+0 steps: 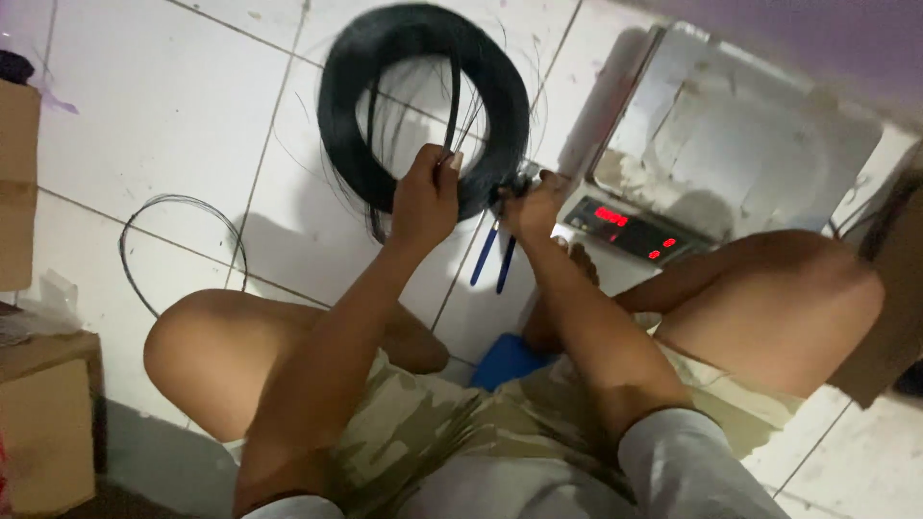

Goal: A person weighs a coil of black cable on a digital scale and then secures the coil by wrapping and twisting several wire ties around it using their hands and pliers.

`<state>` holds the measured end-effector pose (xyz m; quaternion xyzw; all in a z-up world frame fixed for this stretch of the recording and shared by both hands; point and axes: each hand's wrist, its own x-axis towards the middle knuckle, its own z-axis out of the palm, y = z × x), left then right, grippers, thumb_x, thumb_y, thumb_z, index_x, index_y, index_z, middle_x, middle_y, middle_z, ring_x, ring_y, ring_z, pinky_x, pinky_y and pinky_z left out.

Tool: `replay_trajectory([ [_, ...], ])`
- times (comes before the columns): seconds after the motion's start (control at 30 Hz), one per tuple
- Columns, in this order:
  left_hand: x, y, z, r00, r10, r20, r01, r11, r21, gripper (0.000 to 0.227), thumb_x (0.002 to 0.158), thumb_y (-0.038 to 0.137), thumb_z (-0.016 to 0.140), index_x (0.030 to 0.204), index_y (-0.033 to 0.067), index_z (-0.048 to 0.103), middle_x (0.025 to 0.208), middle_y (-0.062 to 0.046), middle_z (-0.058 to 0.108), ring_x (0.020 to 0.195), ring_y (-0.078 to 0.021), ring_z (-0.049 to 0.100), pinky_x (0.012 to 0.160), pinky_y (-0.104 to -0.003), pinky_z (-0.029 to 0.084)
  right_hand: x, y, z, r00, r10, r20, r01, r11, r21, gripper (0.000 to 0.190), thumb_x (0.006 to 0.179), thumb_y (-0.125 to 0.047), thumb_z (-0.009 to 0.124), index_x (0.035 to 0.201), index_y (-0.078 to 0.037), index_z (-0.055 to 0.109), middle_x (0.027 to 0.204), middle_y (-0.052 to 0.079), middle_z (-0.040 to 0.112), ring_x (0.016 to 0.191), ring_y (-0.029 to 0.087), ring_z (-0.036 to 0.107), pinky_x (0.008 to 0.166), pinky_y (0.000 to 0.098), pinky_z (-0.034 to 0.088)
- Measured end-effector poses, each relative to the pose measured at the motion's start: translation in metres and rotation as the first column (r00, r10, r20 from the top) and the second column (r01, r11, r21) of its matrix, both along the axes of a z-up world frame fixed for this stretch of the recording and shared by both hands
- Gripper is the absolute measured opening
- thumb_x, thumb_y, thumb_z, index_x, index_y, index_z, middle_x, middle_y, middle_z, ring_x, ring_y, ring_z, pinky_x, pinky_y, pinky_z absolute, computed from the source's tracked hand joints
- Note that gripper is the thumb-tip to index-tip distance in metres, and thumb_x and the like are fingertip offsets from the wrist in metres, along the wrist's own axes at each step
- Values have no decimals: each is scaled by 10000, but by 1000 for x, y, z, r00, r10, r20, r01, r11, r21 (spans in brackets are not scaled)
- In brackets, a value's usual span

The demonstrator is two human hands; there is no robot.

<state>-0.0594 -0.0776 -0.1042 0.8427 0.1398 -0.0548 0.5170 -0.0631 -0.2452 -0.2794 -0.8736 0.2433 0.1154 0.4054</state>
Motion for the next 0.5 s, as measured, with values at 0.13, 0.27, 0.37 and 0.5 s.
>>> replay_trajectory([
  [0.13,-1,0,26,999,-38,-24,38,999,-13,206,1024,259,477,1014,84,587,787,-142,640,720,-264,640,652,-409,512,-30,8,-13,990,4,140,40,950,-310,635,709,-388,801,1175,-135,452,1110,129,479,1089,341,545,968,418,462],
  [0.27,5,14,31,999,23,37,-22,999,-33,240,1040,268,467,1032,47,560,829,-143,609,736,-250,606,647,-405,494,-50,27,-36,951,-177,254,211,970,-116,482,824,-276,645,1189,-49,427,1076,174,454,1104,384,480,1019,437,376],
  [0.37,9,15,36,999,37,36,-36,998,-50,235,1046,254,468,1009,41,561,808,-114,580,722,-219,584,639,-372,491,-54,17,-49,996,-86,-2,84,979,-186,558,813,-272,671,1232,-38,386,1098,194,470,1076,401,536,983,464,442],
  [0.5,6,16,33,999,39,31,-37,997,-63,225,1043,256,476,1003,61,583,772,-92,571,676,-188,573,607,-342,472,-45,11,-34,960,30,-277,-52,996,-70,584,729,-345,795,1089,-51,441,985,164,582,974,413,648,857,505,534],
])
